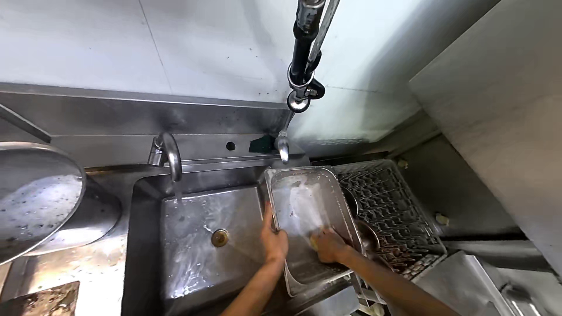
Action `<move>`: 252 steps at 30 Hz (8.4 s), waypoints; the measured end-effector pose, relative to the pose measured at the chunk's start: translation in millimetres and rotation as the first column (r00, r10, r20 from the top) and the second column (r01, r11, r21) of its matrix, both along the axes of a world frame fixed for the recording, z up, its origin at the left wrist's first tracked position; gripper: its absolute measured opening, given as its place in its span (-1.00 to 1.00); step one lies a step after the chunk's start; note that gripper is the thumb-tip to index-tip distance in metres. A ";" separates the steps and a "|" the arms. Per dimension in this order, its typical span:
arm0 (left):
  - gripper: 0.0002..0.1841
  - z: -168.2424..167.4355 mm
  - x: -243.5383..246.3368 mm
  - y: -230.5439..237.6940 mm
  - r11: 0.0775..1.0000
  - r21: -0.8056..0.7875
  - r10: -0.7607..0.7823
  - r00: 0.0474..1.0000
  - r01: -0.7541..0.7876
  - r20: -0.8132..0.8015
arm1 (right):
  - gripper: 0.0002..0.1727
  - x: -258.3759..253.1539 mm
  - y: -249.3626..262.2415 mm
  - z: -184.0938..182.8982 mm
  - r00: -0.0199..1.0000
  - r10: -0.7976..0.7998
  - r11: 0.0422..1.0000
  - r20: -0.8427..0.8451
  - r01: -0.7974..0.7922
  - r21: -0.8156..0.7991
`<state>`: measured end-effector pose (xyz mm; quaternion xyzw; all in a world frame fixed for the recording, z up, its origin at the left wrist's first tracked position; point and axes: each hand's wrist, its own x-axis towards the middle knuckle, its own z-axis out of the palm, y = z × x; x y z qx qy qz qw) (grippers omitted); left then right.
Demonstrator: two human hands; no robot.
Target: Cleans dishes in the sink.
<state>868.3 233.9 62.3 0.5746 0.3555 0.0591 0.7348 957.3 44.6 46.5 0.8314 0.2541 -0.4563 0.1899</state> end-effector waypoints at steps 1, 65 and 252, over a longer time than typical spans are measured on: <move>-0.08 0.4 -0.4 0.7 1.000 0.012 -0.005 1.000 0.005 0.002 | -0.28 -8.5 -2.4 1.1 0.996 -0.068 0.998 -0.063 0.069 0.009; -0.45 -47.2 -111.5 29.8 0.875 -0.399 0.231 0.961 -0.273 -0.152 | -0.52 58.7 34.8 102.5 0.741 -0.653 0.190 -0.155 0.359 0.914; -0.62 22.1 -30.3 75.4 0.881 0.391 -0.002 0.823 -0.267 0.568 | -0.47 -8.0 -38.0 -13.3 -0.273 -0.610 -0.725 -0.744 0.571 0.384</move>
